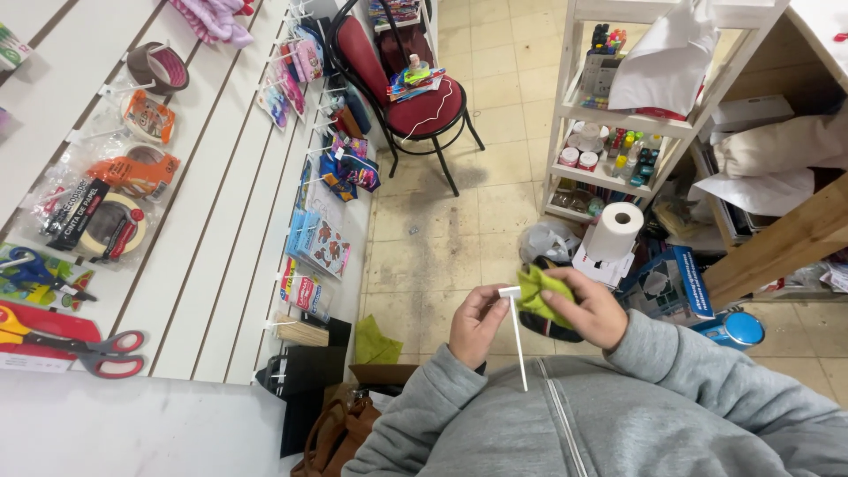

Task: The person wipes a white plastic hook with a green cloth, then cleans a roll of brown tape and hangs it on a wall display. They continue wiping the hook and later clean a pair of red plush gloves and a pair of pink plush gloves hanging on the wall.

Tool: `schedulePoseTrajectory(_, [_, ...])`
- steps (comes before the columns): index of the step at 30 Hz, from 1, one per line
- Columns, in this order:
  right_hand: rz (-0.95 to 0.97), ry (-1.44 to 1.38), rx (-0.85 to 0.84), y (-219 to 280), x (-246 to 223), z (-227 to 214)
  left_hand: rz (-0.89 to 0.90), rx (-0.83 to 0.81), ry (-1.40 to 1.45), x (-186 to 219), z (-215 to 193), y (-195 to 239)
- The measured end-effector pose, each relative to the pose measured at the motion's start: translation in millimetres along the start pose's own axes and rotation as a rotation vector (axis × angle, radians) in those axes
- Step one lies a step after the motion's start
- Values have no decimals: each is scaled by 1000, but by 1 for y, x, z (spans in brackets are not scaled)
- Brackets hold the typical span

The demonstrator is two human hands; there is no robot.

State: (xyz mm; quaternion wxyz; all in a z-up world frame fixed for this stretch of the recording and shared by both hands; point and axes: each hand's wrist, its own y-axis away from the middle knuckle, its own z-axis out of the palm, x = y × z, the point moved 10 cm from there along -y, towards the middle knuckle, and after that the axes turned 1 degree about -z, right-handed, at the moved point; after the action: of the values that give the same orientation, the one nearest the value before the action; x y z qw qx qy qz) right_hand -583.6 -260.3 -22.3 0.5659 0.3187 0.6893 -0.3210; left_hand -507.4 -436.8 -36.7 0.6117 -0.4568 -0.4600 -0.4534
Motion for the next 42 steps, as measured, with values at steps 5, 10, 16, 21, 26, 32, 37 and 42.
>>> schedulePoseTrajectory(5, [-91, -131, -50, 0, -17, 4, -44, -124, -1, -1, 15, 4])
schedulePoseTrajectory(10, [-97, 37, -289, 7, -19, 34, 33, -233, -266, 7, 28, 8])
schedulePoseTrajectory(16, [4, 109, -310, 9, -15, 38, -88, -69, -27, -12, 10, 4])
schedulePoseTrajectory(21, [17, 45, -257, 12, -18, 32, -156, -114, 99, -9, 20, 6])
schedulePoseTrajectory(26, [60, -63, -150, 8, 5, 20, -94, -153, 87, -1, 26, 5])
schedulePoseTrajectory(32, [42, -152, -106, 1, 10, 12, -37, -205, 105, 6, 35, 4])
schedulePoseTrajectory(37, [6, 7, -115, -1, 1, 8, -7, -154, 113, 14, 31, 3])
schedulePoseTrajectory(42, [9, -21, -170, -2, -2, 13, 33, -169, 96, 20, 32, 2])
